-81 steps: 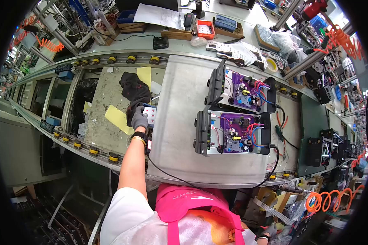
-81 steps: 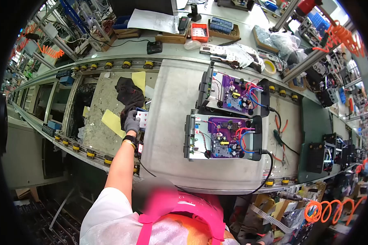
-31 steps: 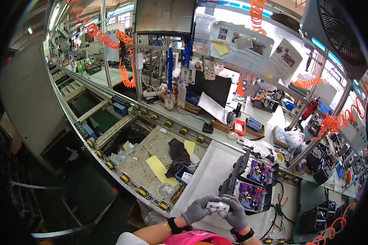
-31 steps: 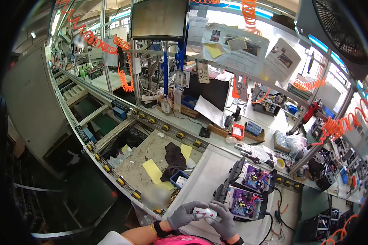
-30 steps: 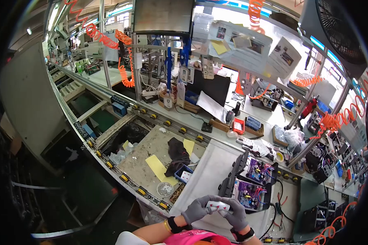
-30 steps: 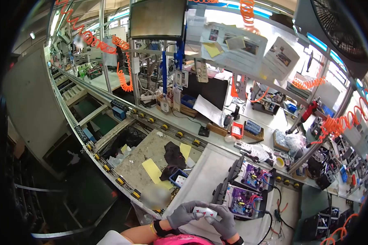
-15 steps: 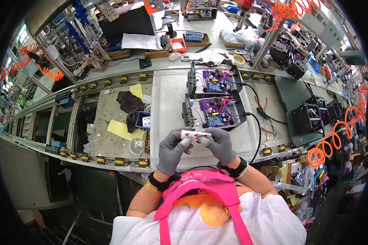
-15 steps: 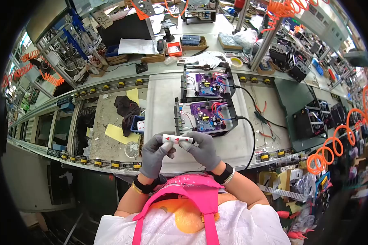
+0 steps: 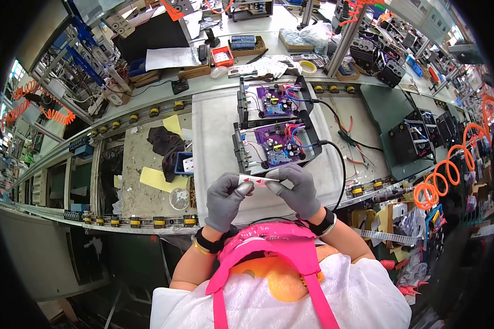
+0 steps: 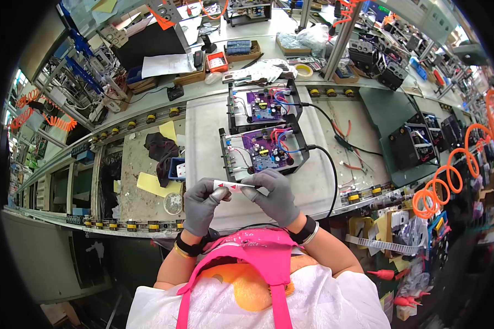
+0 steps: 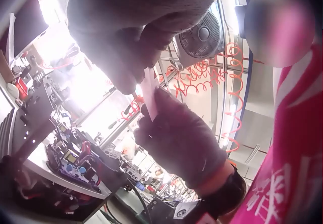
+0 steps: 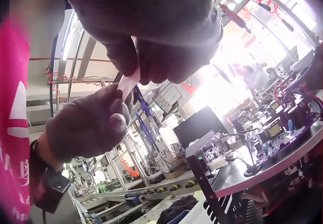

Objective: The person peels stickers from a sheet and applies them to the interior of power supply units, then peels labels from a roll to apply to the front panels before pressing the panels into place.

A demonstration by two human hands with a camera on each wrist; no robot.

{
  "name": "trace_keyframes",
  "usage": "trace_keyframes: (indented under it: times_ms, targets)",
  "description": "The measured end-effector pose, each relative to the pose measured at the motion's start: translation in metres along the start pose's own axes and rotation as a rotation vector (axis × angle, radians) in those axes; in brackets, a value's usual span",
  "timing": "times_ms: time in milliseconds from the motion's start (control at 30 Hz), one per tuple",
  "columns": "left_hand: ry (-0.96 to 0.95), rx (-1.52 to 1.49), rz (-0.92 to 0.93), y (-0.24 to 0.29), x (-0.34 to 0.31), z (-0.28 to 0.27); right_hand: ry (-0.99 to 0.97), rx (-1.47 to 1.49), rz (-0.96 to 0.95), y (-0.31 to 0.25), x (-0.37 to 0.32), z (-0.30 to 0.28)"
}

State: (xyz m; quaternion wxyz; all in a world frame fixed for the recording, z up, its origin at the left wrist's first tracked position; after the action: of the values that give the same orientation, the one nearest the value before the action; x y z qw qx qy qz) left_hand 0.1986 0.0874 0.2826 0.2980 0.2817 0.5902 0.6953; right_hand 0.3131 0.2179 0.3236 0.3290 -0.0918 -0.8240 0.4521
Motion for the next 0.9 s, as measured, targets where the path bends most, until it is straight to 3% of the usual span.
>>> trace_keyframes:
  times_ms: [100,300,400,600,700,800,900]
  targets:
    - [-0.016,0.022,0.013,0.002,0.002,0.004,0.019,-0.106,-0.122,-0.01,0.001,-0.006]
    - [-0.098,0.263,0.171,0.014,0.006,0.01,-0.092,0.137,0.197,0.008,-0.007,-0.009]
    - [-0.11,0.237,0.204,0.016,0.008,0.015,-0.056,-0.082,0.001,-0.008,-0.004,-0.019]
    - [-0.084,0.11,0.12,0.01,0.01,0.022,0.06,-0.359,-0.147,-0.017,-0.013,-0.028]
    - [-0.073,0.087,0.041,0.003,0.01,0.022,0.11,-0.676,-0.359,-0.037,-0.018,-0.026]
    - [-0.053,0.058,-0.055,-0.006,0.011,0.021,-0.044,-0.733,-0.483,-0.045,-0.025,-0.019]
    - [-0.062,0.035,-0.049,-0.008,0.011,0.022,-0.056,-0.37,-0.291,-0.038,-0.015,-0.03]
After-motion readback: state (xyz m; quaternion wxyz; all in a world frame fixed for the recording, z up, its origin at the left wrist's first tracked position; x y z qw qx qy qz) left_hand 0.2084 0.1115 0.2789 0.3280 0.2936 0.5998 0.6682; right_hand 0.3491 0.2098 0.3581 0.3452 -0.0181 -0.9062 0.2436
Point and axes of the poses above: each hand's wrist, its own x-axis towards the middle knuckle, its own z-axis out of the palm, y = z × x, the point moved 7 cm from there along x, towards the middle knuckle, and after that the axes turned 1 degree about -z, right-handed, at the moved point
